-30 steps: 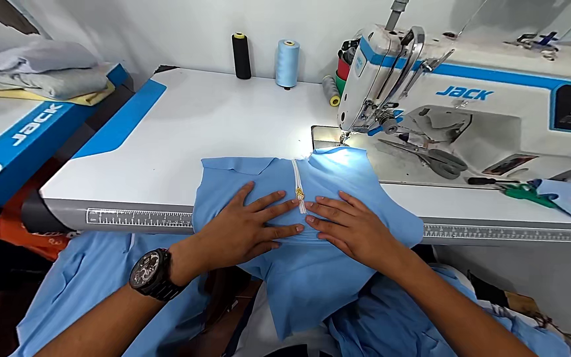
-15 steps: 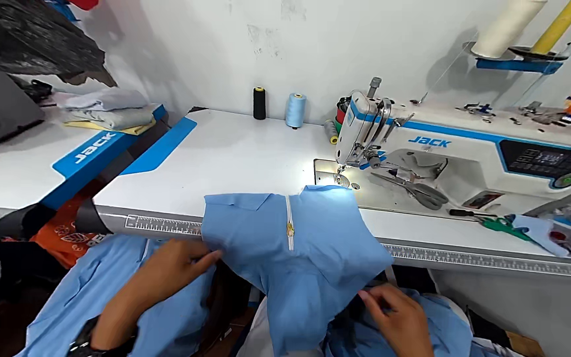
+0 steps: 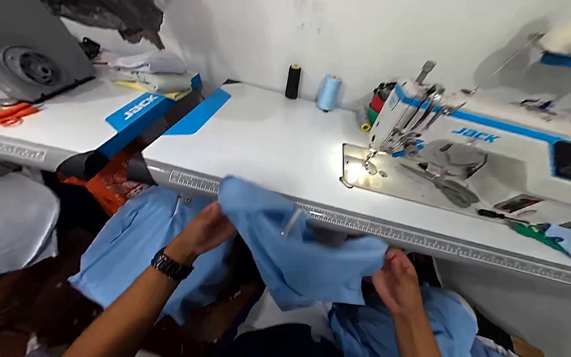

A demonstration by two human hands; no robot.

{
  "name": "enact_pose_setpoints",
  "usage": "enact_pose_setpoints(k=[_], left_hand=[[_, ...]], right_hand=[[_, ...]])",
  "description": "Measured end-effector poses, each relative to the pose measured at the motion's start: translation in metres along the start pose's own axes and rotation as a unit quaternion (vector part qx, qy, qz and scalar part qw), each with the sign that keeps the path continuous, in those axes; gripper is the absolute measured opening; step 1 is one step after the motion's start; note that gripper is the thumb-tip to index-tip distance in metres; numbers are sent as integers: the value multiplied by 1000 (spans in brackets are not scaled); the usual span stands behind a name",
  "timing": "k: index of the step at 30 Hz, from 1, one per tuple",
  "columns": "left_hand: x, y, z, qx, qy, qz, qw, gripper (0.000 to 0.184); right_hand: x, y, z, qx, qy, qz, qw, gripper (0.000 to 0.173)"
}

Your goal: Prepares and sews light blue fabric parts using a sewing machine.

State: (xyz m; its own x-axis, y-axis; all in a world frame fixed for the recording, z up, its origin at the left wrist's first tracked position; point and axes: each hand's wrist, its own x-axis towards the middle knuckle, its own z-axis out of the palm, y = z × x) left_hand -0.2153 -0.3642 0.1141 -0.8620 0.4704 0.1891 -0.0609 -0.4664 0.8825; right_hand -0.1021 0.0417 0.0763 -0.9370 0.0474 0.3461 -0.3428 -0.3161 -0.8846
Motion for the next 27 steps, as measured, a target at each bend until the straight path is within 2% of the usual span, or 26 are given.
enact_pose_setpoints(k=[1,3,5,6,8,9,11,13,14,16,19,21,22,24,26,27], left_hand=[[-3,-7,-5,-43,-55,-14,997,54],[-32,-28,-6,-33,-34,-115,992,63],[-63,-45,2,-13,-33,-221,975,57],[-73,-47,4,-24,-61,-240,969,50],[-82,-37,7,-74,-98,-192,974,36],[-85,-30,4,-106,-117,-152,976,37],[-90,-20,-10,-151,-174,-120,966,48],[-97,-8,-18,-95,-232,-143,957,42],[-99,3,-19,-22,-266,-147,952,39],[-108,41,-19,66,-275,-112,953,33],[-117,118,-9,101,-206,33,973,26],[-116,165,-10,180,-185,116,959,24],[-118,182,-31,225,-213,135,941,24],[-125,205,-61,265,-235,142,924,22],[-137,206,-68,290,-160,145,932,12],[-142,201,-73,300,-88,134,940,10]], right_hand=[[-4,7,11,72,19,26,997,40],[-20,29,38,77,38,134,987,67],[-30,42,64,77,12,237,968,63],[-31,40,71,103,-9,244,964,58],[-23,21,76,129,-22,181,975,56],[-21,12,75,131,-17,152,980,60],[-28,8,77,115,-51,158,979,82],[-36,7,86,99,-145,179,968,100],[-35,-1,90,91,-180,163,966,100],[-31,-27,96,85,-195,87,973,82],[-28,-55,116,90,-215,6,972,44],[-24,-61,140,75,-247,-11,966,21],[-20,-63,151,82,-266,-18,960,17],[-11,-63,170,88,-264,-4,961,21],[2,-47,188,90,-231,83,965,34],[12,-34,197,102,-206,159,960,39]])
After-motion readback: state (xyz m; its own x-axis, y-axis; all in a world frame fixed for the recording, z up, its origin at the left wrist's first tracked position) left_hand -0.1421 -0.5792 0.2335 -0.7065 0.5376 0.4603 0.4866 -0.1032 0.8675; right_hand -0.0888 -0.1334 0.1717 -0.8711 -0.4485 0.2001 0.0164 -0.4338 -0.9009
